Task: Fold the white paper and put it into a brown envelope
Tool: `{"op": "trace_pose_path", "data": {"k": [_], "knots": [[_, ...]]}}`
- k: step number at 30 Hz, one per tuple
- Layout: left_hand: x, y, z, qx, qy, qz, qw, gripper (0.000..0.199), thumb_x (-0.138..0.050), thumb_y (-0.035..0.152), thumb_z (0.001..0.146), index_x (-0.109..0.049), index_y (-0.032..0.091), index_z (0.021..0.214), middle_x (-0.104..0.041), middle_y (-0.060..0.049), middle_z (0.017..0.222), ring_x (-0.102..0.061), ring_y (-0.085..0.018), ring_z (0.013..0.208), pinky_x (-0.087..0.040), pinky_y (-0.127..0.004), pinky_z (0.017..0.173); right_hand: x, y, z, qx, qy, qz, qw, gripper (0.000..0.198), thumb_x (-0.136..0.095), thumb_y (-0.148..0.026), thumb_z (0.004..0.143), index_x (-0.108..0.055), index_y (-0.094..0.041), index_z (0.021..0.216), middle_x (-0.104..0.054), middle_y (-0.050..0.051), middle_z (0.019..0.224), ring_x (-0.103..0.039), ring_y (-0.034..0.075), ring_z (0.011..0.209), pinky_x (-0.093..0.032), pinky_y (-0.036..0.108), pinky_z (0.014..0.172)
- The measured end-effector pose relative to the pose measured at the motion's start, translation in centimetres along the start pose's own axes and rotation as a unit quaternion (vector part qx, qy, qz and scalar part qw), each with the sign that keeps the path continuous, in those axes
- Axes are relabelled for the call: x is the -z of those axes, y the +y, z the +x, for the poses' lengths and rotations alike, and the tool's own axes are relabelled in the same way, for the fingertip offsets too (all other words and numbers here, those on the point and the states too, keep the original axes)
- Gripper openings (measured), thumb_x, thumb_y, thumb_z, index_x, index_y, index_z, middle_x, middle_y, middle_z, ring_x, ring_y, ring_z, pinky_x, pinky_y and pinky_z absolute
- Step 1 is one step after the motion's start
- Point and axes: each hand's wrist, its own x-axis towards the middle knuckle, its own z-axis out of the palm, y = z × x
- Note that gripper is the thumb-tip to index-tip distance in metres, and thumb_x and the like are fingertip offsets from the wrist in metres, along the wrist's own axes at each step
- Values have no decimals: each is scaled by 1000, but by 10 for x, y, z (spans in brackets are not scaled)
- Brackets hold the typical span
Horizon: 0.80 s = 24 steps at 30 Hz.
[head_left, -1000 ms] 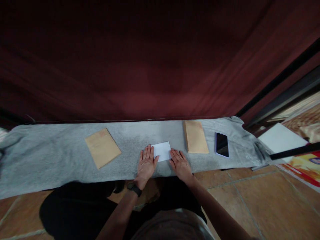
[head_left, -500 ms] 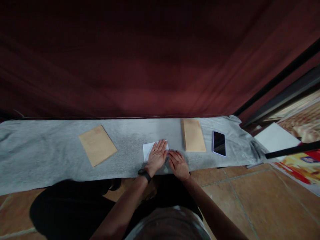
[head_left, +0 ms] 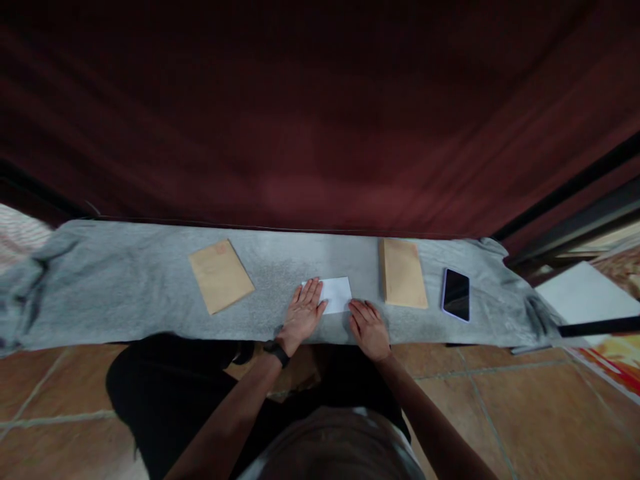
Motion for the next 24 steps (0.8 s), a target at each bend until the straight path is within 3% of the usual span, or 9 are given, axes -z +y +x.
{"op": "trace_pose_path", "data": {"k": [4, 8, 14, 18, 22, 24], "knots": [[5, -13, -9, 26, -2, 9, 1000, 61, -25, 43, 104, -37, 10, 154, -33, -12, 162, -25, -25, 152, -19, -46, 125, 2, 2, 3, -14, 8, 12, 1000, 37, -42, -25, 103, -59, -19, 136, -64, 9, 137, -56, 22, 129, -39, 45, 116], [4, -15, -11, 31, -1, 7, 999, 61, -26, 43, 103, -35, 12, 155, -32, -11, 162, -25, -26, 152, -19, -48, 125, 3, -1, 22, 13, -16, 11, 1000, 41, -41, -26, 104, -56, -18, 140, -58, 9, 144, -49, 23, 137, -34, 47, 120], [3, -14, -11, 31, 9, -17, 999, 60, -27, 42, 103, -35, 14, 156, -35, -12, 161, -27, -26, 151, -20, -48, 125, -13, -12, 50, 18, -54, -38, 998, 48, -43, -33, 104, -47, -17, 149, -47, 11, 154, -45, 26, 142, -30, 50, 120], [4, -15, -11, 29, 10, -25, 999, 60, -27, 42, 102, -34, 16, 156, -35, -11, 161, -27, -26, 152, -21, -50, 124, -21, -10, 52, -27, -24, -62, 997, 53, -42, -33, 104, -40, -14, 153, -45, 14, 154, -43, 28, 143, -31, 52, 119], [7, -12, -12, 45, 9, -11, 999, 60, -29, 42, 103, -35, 14, 156, -32, -12, 162, -24, -28, 152, -17, -51, 125, -23, -7, 49, -28, -15, -63, 998, 55, -40, -34, 104, -36, -15, 155, -42, 15, 155, -40, 29, 145, -29, 53, 119], [7, -7, -15, 23, 10, -8, 1000, 59, -30, 42, 103, -34, 16, 156, -30, -10, 163, -20, -28, 153, -14, -52, 125, -23, -7, 48, -28, -21, -68, 997, 55, -40, -34, 104, -35, -15, 156, -41, 14, 157, -38, 29, 146, -27, 53, 120]]}}
